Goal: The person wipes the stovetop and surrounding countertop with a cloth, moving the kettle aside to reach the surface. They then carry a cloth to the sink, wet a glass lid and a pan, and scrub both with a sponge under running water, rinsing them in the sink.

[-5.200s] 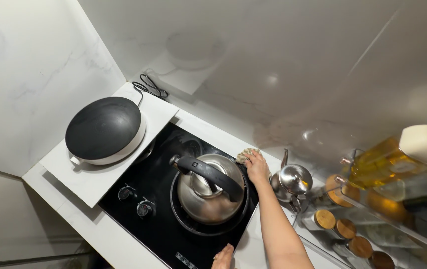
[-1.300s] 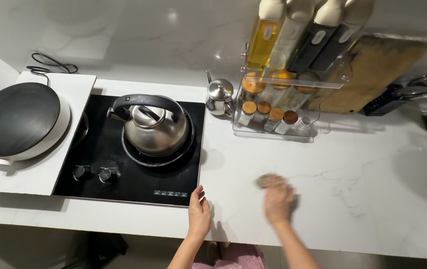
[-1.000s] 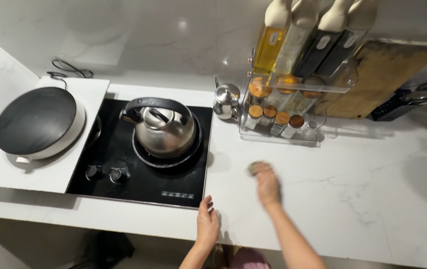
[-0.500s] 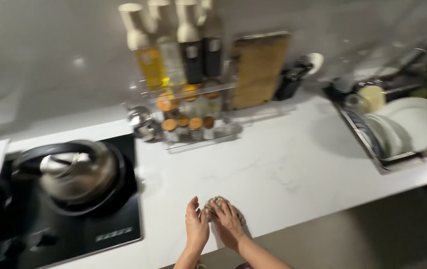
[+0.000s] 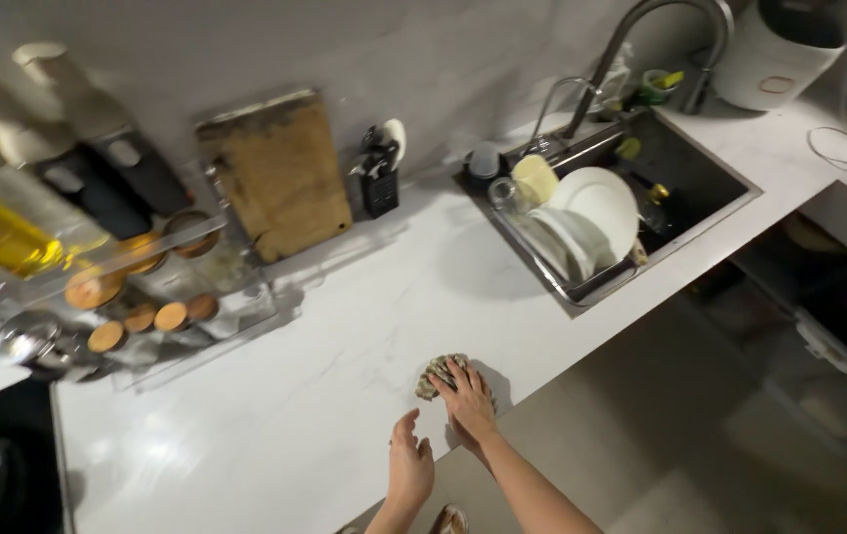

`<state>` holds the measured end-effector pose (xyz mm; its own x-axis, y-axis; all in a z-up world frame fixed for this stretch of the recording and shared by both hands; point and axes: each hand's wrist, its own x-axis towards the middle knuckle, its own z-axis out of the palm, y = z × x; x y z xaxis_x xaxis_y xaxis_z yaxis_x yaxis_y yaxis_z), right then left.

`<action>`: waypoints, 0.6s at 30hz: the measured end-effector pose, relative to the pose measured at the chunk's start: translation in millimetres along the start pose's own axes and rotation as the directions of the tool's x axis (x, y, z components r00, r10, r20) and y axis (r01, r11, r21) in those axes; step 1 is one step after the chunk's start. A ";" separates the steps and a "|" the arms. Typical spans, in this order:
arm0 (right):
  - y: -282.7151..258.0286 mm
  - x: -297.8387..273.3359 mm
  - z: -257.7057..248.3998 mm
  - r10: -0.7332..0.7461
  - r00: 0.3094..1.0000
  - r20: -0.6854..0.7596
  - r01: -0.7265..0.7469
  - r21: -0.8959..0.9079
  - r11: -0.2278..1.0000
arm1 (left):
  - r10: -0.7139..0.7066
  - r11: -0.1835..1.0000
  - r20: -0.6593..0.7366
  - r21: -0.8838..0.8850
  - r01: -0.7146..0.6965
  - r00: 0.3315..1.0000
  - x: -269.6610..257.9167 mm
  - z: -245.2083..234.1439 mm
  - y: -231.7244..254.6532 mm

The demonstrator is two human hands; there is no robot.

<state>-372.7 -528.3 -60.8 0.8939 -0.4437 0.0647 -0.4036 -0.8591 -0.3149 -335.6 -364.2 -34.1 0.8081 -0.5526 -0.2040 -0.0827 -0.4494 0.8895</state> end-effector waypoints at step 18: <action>121.7 20.9 -45.3 0.146 0.928 -0.343 -0.120 0.096 0.988 | 0.040 0.990 0.359 0.110 -0.085 0.933 110.5 124.6 82.1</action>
<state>-412.0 -653.7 -54.9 0.7037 -0.6246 0.3387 -0.4870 -0.7711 -0.4102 -325.8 -549.7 -34.5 0.5409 -0.7853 -0.3013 -0.2148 -0.4753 0.8532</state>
